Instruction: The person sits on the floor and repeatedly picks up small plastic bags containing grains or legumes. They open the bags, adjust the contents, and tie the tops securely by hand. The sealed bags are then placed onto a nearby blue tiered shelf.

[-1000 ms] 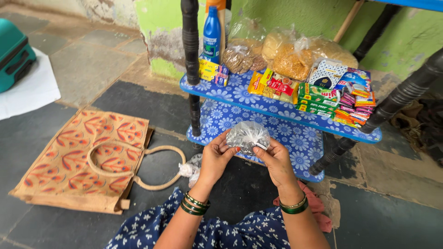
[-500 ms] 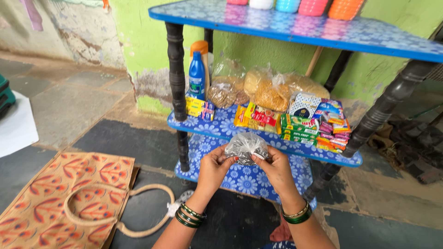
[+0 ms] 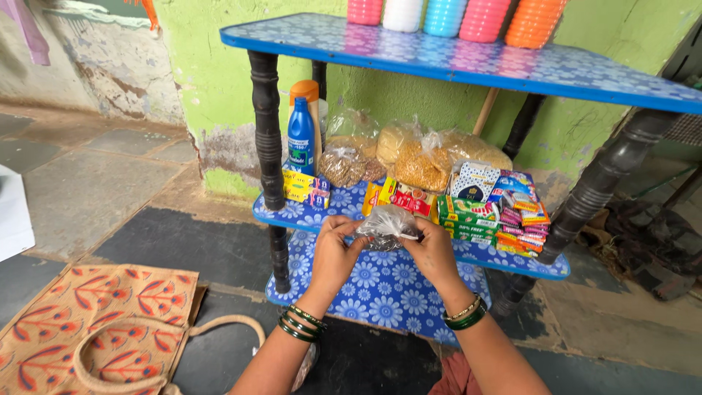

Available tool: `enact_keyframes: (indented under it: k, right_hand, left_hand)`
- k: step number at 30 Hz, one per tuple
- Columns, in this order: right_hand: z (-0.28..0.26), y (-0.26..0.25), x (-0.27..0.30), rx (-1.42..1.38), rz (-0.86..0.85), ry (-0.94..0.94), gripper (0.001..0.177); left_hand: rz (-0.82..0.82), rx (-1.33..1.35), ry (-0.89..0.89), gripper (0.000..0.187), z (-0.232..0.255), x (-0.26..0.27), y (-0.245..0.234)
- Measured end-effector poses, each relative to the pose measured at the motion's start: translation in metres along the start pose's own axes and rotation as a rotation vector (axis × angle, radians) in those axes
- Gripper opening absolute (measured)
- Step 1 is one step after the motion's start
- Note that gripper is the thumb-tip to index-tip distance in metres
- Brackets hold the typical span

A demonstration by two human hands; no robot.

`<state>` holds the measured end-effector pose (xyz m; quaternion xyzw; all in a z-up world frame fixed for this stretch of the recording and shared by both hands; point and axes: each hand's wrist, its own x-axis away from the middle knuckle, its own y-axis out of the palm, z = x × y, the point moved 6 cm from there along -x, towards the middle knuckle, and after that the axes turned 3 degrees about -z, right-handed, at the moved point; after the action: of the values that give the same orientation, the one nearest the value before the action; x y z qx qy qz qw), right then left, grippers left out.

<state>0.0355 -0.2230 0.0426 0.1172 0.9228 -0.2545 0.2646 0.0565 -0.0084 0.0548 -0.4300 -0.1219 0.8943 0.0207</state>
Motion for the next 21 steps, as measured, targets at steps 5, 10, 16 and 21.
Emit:
enact_keyframes:
  k: [5, 10, 16, 21]
  right_hand:
    - [0.018, -0.003, -0.031, 0.059, -0.003, 0.048, 0.018]
    - [0.046, -0.009, -0.086, -0.069, -0.028, 0.335, 0.019]
    - [0.061, -0.017, -0.179, -0.273, 0.190, 0.270, 0.031]
    - [0.082, 0.013, -0.189, -0.363, 0.201, 0.205, 0.042]
  left_hand:
    - [-0.043, -0.064, -0.249, 0.031, -0.035, -0.021, 0.017]
    - [-0.150, -0.103, -0.384, 0.025, -0.095, -0.073, 0.053]
    - [0.008, 0.090, -0.272, 0.037, -0.110, -0.167, 0.096]
    - [0.085, -0.042, -0.086, 0.052, -0.103, -0.147, 0.108]
